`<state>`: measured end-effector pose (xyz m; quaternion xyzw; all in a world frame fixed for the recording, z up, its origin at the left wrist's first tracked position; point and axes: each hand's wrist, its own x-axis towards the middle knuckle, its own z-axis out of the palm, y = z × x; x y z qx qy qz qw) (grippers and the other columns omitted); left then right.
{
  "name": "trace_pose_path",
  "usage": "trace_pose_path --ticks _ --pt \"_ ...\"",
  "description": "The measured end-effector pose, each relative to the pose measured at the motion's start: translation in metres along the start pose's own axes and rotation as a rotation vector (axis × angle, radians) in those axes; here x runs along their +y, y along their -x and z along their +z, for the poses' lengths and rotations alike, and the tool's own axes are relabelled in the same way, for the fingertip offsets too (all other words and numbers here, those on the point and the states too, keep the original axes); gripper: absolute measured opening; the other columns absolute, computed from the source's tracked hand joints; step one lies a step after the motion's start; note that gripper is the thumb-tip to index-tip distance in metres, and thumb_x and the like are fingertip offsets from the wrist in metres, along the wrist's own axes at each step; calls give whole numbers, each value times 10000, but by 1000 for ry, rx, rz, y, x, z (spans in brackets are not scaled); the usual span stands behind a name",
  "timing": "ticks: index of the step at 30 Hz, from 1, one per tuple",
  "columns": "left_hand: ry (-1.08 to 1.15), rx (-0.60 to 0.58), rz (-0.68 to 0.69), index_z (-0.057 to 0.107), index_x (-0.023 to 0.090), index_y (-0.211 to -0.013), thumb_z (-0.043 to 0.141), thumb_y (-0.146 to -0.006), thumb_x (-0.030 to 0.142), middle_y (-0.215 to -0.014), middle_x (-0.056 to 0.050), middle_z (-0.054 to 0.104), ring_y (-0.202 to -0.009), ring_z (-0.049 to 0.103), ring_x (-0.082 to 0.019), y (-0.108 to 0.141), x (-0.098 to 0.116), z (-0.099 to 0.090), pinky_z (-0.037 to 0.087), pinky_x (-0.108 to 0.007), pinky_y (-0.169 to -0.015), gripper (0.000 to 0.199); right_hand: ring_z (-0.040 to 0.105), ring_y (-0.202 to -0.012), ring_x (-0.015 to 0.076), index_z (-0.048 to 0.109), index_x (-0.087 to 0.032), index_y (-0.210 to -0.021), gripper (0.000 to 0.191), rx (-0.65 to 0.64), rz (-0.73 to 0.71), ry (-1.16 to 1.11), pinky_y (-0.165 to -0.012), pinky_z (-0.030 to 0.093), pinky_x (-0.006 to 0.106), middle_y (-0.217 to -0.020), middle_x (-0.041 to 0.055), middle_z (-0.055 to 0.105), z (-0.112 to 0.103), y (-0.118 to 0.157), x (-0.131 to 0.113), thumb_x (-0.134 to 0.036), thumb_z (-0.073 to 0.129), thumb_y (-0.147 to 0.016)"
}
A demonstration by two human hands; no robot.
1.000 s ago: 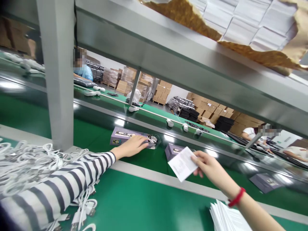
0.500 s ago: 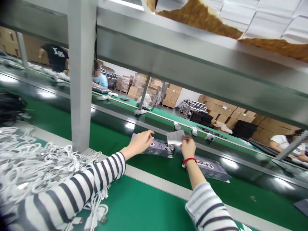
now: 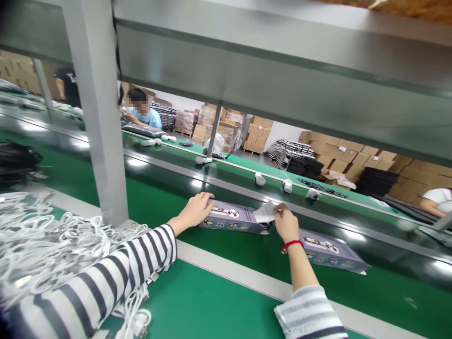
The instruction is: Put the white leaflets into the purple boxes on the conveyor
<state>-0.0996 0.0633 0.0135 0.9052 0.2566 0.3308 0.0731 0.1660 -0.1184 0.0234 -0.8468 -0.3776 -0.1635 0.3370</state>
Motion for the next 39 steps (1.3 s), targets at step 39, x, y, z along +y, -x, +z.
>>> trace_pose_path --ticks 39 --pt "274 -422 203 85 292 -1504 499 -881 487 -1502 -60 328 -1212 500 -305 21 27 18 438 -350 -903 772 618 -790 320 744 -181 -816 598 137 371 -27 -672 386 362 -777 162 699 13 37 26 -535 270 -903"
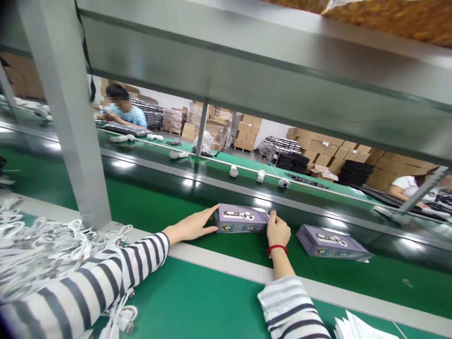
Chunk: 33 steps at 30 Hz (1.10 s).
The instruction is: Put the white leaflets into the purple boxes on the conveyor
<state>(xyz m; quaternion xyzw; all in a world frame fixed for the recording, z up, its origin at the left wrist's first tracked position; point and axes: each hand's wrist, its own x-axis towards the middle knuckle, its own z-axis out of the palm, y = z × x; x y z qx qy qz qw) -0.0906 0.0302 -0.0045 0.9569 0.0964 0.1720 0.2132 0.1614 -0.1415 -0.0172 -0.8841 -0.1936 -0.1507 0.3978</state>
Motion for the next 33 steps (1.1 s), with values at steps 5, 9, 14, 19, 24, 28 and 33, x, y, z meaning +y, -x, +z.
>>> trace_pose_path --ticks 5,9,14,19,24,28,33 --pt "-100 -75 16 115 246 -1507 455 -896 502 -1435 -98 422 -1188 502 -308 3 6 1 416 -381 -930 744 601 -876 307 702 -172 -749 489 61 -98 119 -890 294 453 -728 145 680 -4 -1 -3 -460 336 -900" --pt "-169 -170 39 151 231 -1506 428 -902 501 -1392 -109 468 -1183 477 -322 6 16 0 401 -402 -935 717 575 -976 263 655 -190 -987 384 115 -108 115 -968 185 496 -760 82 692 -3 -2 -1 -411 352 -904" --pt "-175 -208 54 197 251 -1495 393 -915 509 -1425 -88 433 -1240 421 -313 8 22 -1 371 -395 -962 665 566 -996 269 640 -214 -983 346 133 -91 93 -969 145 519 -782 73 694 -1 -7 8 -446 407 -876" --pt "-189 -216 27 292 232 -1463 378 -911 539 -1431 -102 424 -1268 393 -314 9 21 -4 357 -411 -980 637 566 -977 271 645 -220 -952 332 180 10 53 -949 185 512 -849 85 693 -2 -10 19 -406 383 -868" --pt "-216 -214 26 373 193 -1420 367 -930 494 -1442 -89 420 -1290 378 -279 8 14 -7 309 -405 -1035 575 565 -939 270 638 -233 -929 330 237 102 -2 -914 232 496 -830 69 689 -4 -12 28 -425 383 -844" --pt "-219 -229 38 370 196 -1415 358 -940 477 -1477 -52 375 -1332 331 -250 5 7 -8 270 -402 -1071 551 553 -947 272 652 -235 -899 325 271 128 -22 -900 251 497 -783 69 669 -4 -15 36 -367 362 -834" --pt "-235 -247 43 367 184 -1420 331 -948 482 -1493 -48 349 -1351 301 -242 4 4 -6 250 -399 -1082 560 503 -1022 307 669 -257 -905 350 320 154 -54 -874 268 531 -841 86 669 -1 -20 45 -286 330 -819"
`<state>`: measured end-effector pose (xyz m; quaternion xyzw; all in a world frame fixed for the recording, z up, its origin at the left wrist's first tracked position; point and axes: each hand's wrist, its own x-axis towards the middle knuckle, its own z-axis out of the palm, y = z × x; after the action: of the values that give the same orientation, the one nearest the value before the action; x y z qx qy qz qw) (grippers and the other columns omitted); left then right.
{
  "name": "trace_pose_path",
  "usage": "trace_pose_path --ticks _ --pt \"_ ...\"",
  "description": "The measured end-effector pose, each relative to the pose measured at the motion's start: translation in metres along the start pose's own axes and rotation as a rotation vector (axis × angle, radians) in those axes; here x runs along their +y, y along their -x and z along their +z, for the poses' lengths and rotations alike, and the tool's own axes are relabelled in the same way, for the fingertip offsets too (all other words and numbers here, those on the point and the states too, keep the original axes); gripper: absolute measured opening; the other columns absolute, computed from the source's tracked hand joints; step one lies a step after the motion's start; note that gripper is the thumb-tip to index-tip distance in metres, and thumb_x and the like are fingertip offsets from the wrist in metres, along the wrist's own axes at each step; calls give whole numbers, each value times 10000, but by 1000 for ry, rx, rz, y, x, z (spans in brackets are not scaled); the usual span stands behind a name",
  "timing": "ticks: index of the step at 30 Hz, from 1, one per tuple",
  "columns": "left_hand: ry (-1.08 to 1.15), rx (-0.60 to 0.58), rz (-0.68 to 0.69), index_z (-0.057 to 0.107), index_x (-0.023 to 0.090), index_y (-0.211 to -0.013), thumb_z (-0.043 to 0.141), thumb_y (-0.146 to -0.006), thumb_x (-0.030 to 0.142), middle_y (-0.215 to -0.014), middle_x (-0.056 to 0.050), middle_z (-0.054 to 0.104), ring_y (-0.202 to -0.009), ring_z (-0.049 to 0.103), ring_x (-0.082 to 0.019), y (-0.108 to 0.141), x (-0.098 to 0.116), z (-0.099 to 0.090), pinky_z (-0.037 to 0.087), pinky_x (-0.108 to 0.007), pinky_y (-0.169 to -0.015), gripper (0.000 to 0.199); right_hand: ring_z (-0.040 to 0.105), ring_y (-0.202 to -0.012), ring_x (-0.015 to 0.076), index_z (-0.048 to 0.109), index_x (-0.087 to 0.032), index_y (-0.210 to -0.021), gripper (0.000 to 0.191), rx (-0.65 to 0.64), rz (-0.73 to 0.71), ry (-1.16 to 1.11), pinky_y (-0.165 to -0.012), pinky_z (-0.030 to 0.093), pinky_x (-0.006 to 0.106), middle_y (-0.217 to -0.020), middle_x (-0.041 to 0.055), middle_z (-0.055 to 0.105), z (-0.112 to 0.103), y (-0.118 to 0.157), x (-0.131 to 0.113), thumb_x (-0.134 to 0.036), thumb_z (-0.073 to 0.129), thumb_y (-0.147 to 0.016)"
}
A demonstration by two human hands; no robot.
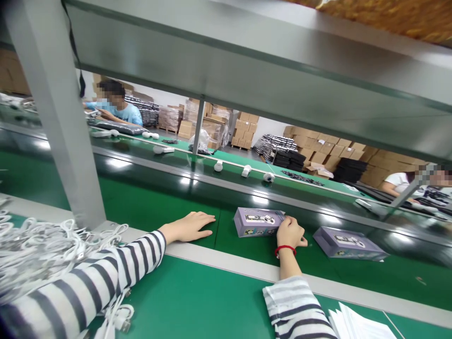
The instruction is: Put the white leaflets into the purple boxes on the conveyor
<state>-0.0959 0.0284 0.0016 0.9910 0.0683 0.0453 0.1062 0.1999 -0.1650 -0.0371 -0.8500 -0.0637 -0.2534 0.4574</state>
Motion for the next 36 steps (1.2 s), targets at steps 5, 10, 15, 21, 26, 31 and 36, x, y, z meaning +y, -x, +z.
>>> trace_pose_path --ticks 5,10,15,21,26,31,36 --pt "-9 -11 1 363 228 -1425 310 -949 497 -1509 -37 318 -1358 286 -247 -1 -3 2 227 -418 -1079 550 498 -1047 306 689 -212 -929 401 50 -47 -60 -851 308 468 -1036 123 666 -1 1 -2 -241 314 -790" --pt "-5 -1 10 381 248 -1412 299 -947 509 -1506 -47 324 -1355 288 -244 0 -2 2 208 -427 -1074 539 448 -1162 284 686 -218 -901 394 64 -136 -92 -920 261 446 -1233 93 591 -5 11 -12 -257 310 -788" --pt "-4 4 4 393 246 -1404 305 -949 500 -1497 -52 342 -1348 299 -247 1 -3 1 201 -431 -1075 529 514 -1067 264 649 -226 -829 352 29 -187 -98 -966 193 480 -1006 74 675 -9 18 -19 -255 300 -794" --pt "1 1 17 388 264 -1407 294 -950 516 -1500 -45 336 -1352 291 -250 0 -5 3 204 -429 -1073 530 604 -823 209 618 -211 -770 298 -66 -345 -152 -926 301 376 -801 37 696 -12 20 -23 -256 325 -798" --pt "6 -12 14 391 264 -1406 296 -949 515 -1500 -37 337 -1350 292 -251 0 -5 2 210 -437 -1071 531 620 -783 214 596 -196 -749 279 -74 -413 -167 -815 379 318 -768 64 690 -15 22 -24 -253 326 -795" --pt "3 -18 22 396 266 -1403 300 -947 515 -1498 -32 341 -1349 295 -247 -1 -5 2 213 -438 -1071 529 611 -785 223 583 -196 -765 281 -76 -451 -143 -785 397 315 -781 71 683 -18 22 -25 -259 313 -811" --pt "5 -21 30 396 278 -1402 292 -947 523 -1497 -29 343 -1347 299 -249 -1 -5 2 215 -439 -1068 528 592 -818 233 582 -196 -764 278 -125 -549 -134 -781 398 322 -824 83 668 -19 31 -34 -246 312 -807"
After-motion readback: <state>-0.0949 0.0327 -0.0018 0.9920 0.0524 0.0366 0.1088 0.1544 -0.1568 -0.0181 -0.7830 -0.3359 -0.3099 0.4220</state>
